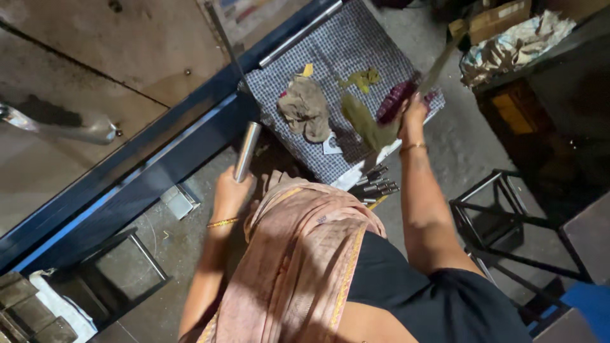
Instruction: The person opens a machine door, removes a metal rod, wipes it with a cloth, and places it in a container. They repeat this process for several rods, cleaning each one individually.
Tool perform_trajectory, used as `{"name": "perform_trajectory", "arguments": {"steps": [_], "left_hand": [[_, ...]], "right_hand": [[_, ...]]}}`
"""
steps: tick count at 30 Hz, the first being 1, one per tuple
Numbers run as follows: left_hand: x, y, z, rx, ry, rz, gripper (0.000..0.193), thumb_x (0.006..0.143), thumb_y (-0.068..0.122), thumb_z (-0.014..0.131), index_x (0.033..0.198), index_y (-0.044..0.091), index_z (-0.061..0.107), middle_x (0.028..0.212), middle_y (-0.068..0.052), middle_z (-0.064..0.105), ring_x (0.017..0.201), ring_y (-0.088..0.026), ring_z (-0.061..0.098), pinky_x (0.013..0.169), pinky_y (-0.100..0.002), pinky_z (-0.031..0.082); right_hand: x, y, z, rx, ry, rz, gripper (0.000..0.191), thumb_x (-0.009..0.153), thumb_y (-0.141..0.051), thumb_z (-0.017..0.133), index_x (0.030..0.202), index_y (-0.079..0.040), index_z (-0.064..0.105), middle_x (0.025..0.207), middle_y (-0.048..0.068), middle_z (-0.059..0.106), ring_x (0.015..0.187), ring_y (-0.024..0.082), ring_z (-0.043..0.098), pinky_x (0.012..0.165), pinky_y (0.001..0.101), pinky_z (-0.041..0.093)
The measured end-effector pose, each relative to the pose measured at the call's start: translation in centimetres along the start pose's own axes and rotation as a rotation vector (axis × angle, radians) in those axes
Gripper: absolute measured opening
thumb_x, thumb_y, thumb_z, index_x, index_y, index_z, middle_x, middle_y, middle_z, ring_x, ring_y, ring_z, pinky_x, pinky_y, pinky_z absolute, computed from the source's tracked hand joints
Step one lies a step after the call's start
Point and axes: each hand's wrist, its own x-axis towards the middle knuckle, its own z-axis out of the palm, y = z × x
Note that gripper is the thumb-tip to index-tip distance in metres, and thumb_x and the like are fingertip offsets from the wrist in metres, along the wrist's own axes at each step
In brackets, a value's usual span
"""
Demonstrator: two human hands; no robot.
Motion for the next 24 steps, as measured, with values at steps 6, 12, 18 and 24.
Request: {"name": "perform_trajectory", "arguments": {"steps": [6,12,18,24], "left_hand": [[3.5,3.0,0.3,-0.138,0.078,0.409,0.034,0.087,0.027,0.081,0.104,0.0,0.068,0.085,-0.022,0.071,0.073,-0.031,0.07,0.066,-0.042,0.053],[4.8,6.8,2.0,-0.18,-0.152,0.65,0.021,0.077,0.007,0.077,0.088,0.004,0.059,0.082,-0.016,0.065,0.079,-0.034,0.067,0.069,-0.041,0.05],[4.2,7.8,2.8,-0.188,-0.186,0.866,0.025,0.069,-0.001,0.074,0.09,0.005,0.061,0.086,-0.012,0.066,0.083,-0.034,0.064,0.073,-0.042,0.048],[2.4,8.5,1.0,-0.44,-0.341,0.561,0.025,0.081,0.011,0.086,0.085,0.004,0.062,0.074,-0.006,0.061,0.067,-0.016,0.057,0.063,-0.032,0.047]], "right_hand": [[-4.7,7.1,0.8,-0.941,0.046,-0.477,0.044,0.101,-0.038,0.067,0.1,0.005,0.071,0.088,0.028,0.07,0.083,0.046,0.069,0.074,0.0519,0.052],[-4.4,8.2,2.3,-1.14,-0.2,-0.558,0.049,0.082,-0.039,0.08,0.089,0.008,0.067,0.092,0.027,0.069,0.085,0.047,0.066,0.075,0.0513,0.052],[-5.5,7.3,4.2,-1.024,-0.468,-0.294,0.03,0.105,-0.03,0.066,0.11,-0.001,0.073,0.116,0.023,0.072,0.102,0.036,0.071,0.093,0.0419,0.053],[-9.6,7.1,8.3,-0.717,-0.777,-0.378,0.05,0.088,-0.014,0.073,0.134,-0.003,0.059,0.129,0.015,0.06,0.117,0.028,0.059,0.092,0.0377,0.052]]}}
